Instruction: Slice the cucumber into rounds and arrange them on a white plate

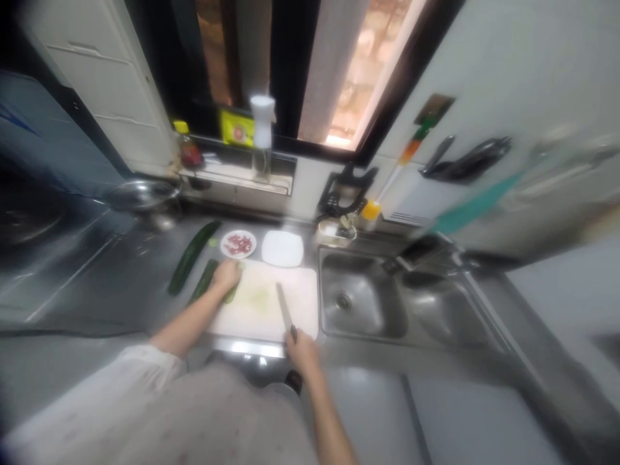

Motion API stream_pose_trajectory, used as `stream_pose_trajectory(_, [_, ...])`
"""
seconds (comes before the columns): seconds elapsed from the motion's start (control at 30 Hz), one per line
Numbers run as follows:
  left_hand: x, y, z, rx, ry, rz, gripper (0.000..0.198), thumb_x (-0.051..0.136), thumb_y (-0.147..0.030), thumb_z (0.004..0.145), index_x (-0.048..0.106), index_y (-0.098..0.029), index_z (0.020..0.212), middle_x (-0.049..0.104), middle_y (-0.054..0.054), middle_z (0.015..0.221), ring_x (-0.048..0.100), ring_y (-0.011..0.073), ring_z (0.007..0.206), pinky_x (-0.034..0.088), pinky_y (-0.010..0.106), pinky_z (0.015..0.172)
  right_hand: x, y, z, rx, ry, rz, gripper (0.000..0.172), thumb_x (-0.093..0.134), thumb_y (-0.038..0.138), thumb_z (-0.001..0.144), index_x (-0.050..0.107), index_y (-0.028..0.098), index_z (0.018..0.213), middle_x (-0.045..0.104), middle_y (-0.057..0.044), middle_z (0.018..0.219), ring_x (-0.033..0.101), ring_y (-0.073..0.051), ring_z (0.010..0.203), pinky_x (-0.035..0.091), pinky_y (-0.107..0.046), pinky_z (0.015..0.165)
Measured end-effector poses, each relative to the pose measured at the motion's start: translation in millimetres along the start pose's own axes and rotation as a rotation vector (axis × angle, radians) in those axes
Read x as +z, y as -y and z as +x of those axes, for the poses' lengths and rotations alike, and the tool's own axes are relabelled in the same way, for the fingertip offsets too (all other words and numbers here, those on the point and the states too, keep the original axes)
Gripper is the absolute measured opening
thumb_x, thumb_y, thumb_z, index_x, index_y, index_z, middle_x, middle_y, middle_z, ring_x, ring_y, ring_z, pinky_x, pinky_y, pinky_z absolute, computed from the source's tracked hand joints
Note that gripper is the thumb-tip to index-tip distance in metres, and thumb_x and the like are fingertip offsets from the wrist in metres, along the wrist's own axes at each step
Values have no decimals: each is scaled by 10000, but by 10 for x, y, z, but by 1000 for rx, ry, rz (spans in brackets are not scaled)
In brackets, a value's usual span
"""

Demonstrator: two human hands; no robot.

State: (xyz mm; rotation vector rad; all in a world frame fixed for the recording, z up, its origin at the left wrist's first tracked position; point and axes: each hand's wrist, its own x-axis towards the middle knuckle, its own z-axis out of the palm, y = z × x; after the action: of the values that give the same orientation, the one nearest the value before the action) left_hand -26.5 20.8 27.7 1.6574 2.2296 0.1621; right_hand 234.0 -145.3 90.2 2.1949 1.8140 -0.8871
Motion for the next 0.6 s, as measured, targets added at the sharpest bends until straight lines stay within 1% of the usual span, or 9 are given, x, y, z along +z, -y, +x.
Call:
stream_pose_trajectory(0.17, [9, 18, 6, 8, -27, -16, 287, 494, -261, 863, 610, -214, 1121, 597, 117, 1154, 573, 263, 1058, 453, 333, 837, -7, 3, -6, 2, 8, 24, 402, 340, 428, 964, 635, 166, 1043, 700, -109, 1033, 628, -212, 996, 385, -245, 732])
stream_pose_trajectory(0.3, [-19, 17, -22, 7, -46, -41, 246, 488, -247, 868, 607, -209, 1080, 633, 105, 1100, 591, 245, 1020, 445, 307, 811, -6, 8, -7, 4, 10, 21, 400, 337, 422, 967, 636, 169, 1044, 699, -107, 1037, 627, -207, 993, 381, -241, 725])
stream_pose_trajectory(0.43, [-41, 4, -61, -30, -35, -86, 228, 467, -250, 885, 618, -218, 1052, 670, 91, 1052, 613, 227, 981, 438, 287, 774, 2, 6, -3, 3, 14, 30, 395, 350, 428, 962, 637, 168, 1038, 700, -106, 1022, 631, -204, 970, 375, -240, 705])
stream_pose_trajectory(0.6, [-24, -53, -93, -38, -22, -203, 216, 530, -299, 866, 649, -230, 1031, 699, 66, 1021, 624, 205, 965, 432, 262, 769, 7, -14, 16, -5, 5, 25, 388, 358, 414, 959, 639, 159, 1034, 702, -111, 1022, 631, -209, 968, 372, -245, 709])
